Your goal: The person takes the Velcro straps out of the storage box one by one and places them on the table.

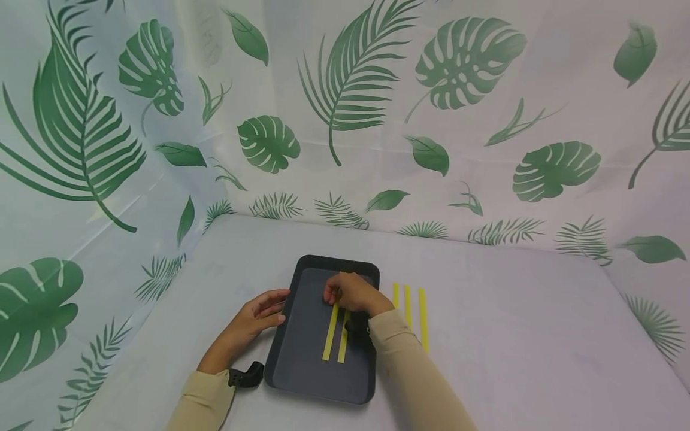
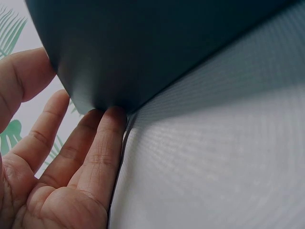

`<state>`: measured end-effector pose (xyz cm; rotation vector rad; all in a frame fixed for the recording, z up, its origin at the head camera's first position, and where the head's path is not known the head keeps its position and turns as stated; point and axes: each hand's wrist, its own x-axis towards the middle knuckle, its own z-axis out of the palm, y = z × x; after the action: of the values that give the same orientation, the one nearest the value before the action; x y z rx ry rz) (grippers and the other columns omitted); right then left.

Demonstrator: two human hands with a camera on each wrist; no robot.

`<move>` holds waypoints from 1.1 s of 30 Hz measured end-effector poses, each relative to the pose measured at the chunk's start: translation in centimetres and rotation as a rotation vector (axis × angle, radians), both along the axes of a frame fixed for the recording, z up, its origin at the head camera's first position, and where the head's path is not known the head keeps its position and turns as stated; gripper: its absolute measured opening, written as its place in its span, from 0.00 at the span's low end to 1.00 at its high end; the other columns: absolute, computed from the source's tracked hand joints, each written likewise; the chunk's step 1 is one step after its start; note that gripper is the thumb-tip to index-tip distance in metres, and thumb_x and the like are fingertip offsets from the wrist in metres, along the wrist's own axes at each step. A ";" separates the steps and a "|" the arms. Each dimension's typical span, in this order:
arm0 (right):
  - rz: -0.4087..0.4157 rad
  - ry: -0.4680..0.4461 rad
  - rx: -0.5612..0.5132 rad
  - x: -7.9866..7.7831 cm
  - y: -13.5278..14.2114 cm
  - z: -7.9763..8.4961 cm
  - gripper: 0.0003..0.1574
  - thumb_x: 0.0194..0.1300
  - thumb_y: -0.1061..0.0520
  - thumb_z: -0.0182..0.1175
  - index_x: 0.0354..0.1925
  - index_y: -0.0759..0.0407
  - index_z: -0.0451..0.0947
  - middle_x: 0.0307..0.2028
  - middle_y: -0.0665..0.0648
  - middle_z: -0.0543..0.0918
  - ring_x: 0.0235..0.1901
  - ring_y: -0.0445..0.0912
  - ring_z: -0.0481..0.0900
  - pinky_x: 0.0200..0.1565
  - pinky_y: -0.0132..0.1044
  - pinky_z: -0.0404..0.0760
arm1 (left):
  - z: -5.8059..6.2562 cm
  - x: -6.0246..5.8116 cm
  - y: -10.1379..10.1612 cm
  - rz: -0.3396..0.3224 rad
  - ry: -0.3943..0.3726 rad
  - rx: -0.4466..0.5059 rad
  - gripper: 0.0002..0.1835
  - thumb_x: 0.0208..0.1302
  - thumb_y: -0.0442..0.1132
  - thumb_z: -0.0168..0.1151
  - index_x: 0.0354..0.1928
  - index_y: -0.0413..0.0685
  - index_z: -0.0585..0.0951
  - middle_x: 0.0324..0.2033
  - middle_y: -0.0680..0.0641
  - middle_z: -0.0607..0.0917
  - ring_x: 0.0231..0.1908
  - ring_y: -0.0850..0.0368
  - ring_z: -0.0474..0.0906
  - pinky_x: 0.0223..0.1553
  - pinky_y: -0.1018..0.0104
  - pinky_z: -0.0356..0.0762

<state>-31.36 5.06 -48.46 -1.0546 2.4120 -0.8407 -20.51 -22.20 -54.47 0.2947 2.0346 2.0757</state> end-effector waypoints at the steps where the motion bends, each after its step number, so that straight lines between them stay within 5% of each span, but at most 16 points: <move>1: 0.006 0.007 0.001 0.0 0.0 0.0 0.19 0.63 0.82 0.63 0.35 0.60 0.84 0.33 0.50 0.86 0.37 0.46 0.84 0.40 0.35 0.81 | 0.0 0.0 0.0 -0.002 0.002 -0.002 0.35 0.77 0.35 0.66 0.78 0.28 0.65 0.77 0.27 0.66 0.77 0.28 0.64 0.63 0.69 0.78; 23: 0.069 0.023 -0.049 0.0 -0.2 -0.4 0.24 0.55 0.86 0.58 0.31 0.60 0.82 0.28 0.48 0.78 0.28 0.38 0.70 0.34 0.32 0.72 | 0.1 -0.1 0.2 -0.001 -0.015 0.004 0.35 0.76 0.34 0.67 0.78 0.28 0.65 0.77 0.27 0.66 0.77 0.29 0.64 0.62 0.69 0.79; 33: 0.030 0.155 -0.131 0.0 0.1 0.6 0.16 0.69 0.76 0.63 0.38 0.58 0.88 0.36 0.50 0.85 0.37 0.42 0.78 0.42 0.38 0.80 | 0.2 0.0 0.1 0.005 -0.005 -0.007 0.34 0.77 0.33 0.66 0.78 0.27 0.66 0.77 0.27 0.67 0.77 0.28 0.64 0.63 0.68 0.78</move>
<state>-31.32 5.21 -47.90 -1.2443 2.4886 -0.9499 -20.52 -22.07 -54.28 0.2826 2.0417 2.0695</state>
